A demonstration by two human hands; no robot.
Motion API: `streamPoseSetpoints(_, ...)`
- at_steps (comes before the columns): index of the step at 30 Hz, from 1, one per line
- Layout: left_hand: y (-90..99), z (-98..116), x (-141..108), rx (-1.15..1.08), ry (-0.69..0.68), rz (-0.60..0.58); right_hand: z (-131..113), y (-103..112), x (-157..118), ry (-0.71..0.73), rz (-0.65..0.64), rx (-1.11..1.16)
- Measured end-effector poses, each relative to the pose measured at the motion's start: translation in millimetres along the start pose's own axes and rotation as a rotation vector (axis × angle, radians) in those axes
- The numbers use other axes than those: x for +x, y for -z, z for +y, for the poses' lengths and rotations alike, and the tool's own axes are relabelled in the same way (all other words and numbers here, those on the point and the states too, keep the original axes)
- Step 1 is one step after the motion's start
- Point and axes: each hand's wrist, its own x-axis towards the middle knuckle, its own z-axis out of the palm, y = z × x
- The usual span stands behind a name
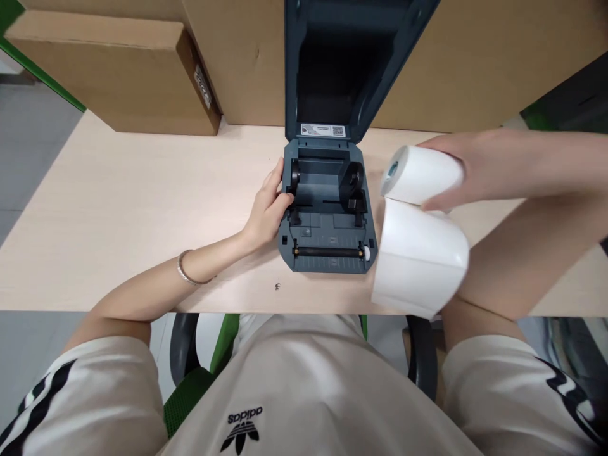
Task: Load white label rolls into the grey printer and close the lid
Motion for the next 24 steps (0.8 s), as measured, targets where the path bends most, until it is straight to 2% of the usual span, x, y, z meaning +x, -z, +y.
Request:
streamPoseSetpoints(3,-2.2,2.6,0.9,-0.007,-0.016,-0.001,11.3,6.6,-21.2,0.1,-0.033,0.019)
streamPoseSetpoints(5,-3.6,4.6,1.5,-0.01,-0.039,0.0,-0.6,8.9,-26.7,0.149,0.004,0.012)
streamPoseSetpoints(8,-4.0,5.0,2.2,0.001,-0.077,-0.007,-44.2,2.9,-17.8,0.194,0.08,0.054)
streamPoseSetpoints(11,-2.2,3.0,2.1,0.028,-0.079,-0.007,-89.6,-15.8,7.2,0.247,0.261,0.174)
streamPoseSetpoints(13,-0.9,1.7,1.6,0.046,-0.073,-0.004,-106.9,-30.6,25.7,0.267,0.348,0.128)
streamPoseSetpoints(16,-0.5,0.5,1.3,0.061,-0.072,-0.005,-112.7,-48.4,46.4,0.275,0.338,0.007)
streamPoseSetpoints(24,-4.8,3.1,2.8,0.034,-0.023,0.007,-104.3,-82.1,75.0,0.239,0.262,-0.128)
